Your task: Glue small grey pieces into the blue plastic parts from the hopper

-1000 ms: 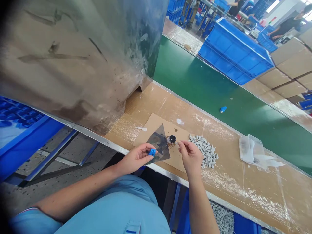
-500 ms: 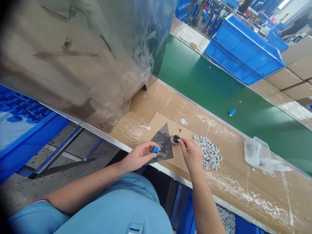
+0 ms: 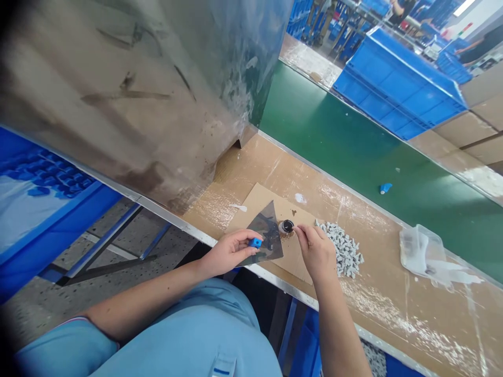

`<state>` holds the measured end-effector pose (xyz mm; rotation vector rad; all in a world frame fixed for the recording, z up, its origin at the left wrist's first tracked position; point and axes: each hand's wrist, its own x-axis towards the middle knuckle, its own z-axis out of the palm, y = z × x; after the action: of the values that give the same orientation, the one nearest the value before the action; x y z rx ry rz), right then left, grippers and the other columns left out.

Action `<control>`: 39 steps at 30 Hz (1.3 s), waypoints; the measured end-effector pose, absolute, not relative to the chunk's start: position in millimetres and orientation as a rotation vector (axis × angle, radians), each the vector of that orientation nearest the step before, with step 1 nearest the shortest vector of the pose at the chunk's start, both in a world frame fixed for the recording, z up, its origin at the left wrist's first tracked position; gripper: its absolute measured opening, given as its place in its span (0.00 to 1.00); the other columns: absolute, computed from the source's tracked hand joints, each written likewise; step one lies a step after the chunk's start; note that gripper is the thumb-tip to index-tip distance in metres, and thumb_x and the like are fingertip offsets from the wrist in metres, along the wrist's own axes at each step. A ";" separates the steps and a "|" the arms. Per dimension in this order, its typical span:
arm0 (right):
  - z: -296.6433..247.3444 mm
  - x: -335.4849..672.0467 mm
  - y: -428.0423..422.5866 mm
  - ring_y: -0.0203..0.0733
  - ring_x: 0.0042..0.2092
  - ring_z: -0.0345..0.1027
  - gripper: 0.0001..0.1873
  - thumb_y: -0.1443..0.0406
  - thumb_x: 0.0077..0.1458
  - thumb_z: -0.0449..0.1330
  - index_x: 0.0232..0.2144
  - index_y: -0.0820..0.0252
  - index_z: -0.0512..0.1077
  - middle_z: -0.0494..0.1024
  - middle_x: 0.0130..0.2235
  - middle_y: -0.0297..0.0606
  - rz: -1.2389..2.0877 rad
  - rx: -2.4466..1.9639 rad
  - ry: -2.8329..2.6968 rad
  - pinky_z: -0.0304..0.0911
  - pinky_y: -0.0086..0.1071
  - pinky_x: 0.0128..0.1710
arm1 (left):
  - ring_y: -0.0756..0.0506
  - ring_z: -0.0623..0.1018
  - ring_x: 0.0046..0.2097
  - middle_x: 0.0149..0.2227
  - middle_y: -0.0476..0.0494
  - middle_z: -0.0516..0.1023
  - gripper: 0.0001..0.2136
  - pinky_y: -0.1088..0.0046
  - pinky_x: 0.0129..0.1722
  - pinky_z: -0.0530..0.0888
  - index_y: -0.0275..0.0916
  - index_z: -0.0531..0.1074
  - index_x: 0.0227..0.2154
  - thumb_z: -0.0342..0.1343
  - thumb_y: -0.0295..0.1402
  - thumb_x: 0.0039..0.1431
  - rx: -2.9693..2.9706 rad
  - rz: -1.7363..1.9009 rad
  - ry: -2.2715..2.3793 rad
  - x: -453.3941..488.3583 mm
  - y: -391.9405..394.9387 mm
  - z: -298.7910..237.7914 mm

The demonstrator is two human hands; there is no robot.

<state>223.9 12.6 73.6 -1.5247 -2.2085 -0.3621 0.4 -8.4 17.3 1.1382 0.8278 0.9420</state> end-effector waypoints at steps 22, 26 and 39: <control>95.4 180.3 -33.8 0.37 0.26 0.73 0.10 0.59 0.61 0.58 0.29 0.54 0.75 0.79 0.26 0.33 0.353 -1.461 -1.959 0.70 0.29 0.28 | 0.43 0.77 0.52 0.50 0.37 0.78 0.09 0.63 0.55 0.72 0.38 0.76 0.43 0.56 0.28 0.61 1.611 1.089 0.816 0.3 -11.0 21.5; 95.8 182.4 -34.4 0.37 0.27 0.73 0.08 0.61 0.60 0.59 0.30 0.54 0.74 0.80 0.27 0.32 0.318 -1.443 -1.967 0.69 0.28 0.28 | 0.44 0.76 0.53 0.50 0.37 0.78 0.09 0.64 0.55 0.72 0.38 0.76 0.43 0.55 0.28 0.62 1.627 1.090 0.808 -0.2 -11.0 22.6; 95.5 184.4 -36.3 0.38 0.25 0.72 0.09 0.60 0.59 0.60 0.29 0.54 0.76 0.79 0.25 0.33 0.418 -1.478 -1.874 0.70 0.30 0.26 | 0.43 0.76 0.53 0.54 0.38 0.75 0.11 0.63 0.54 0.73 0.40 0.74 0.46 0.53 0.29 0.62 1.392 0.976 0.715 1.1 -12.8 21.9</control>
<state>184.4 -36.3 95.5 -1.4780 -1.8739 0.4183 1.1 -12.8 21.9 1.3917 0.7148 0.9764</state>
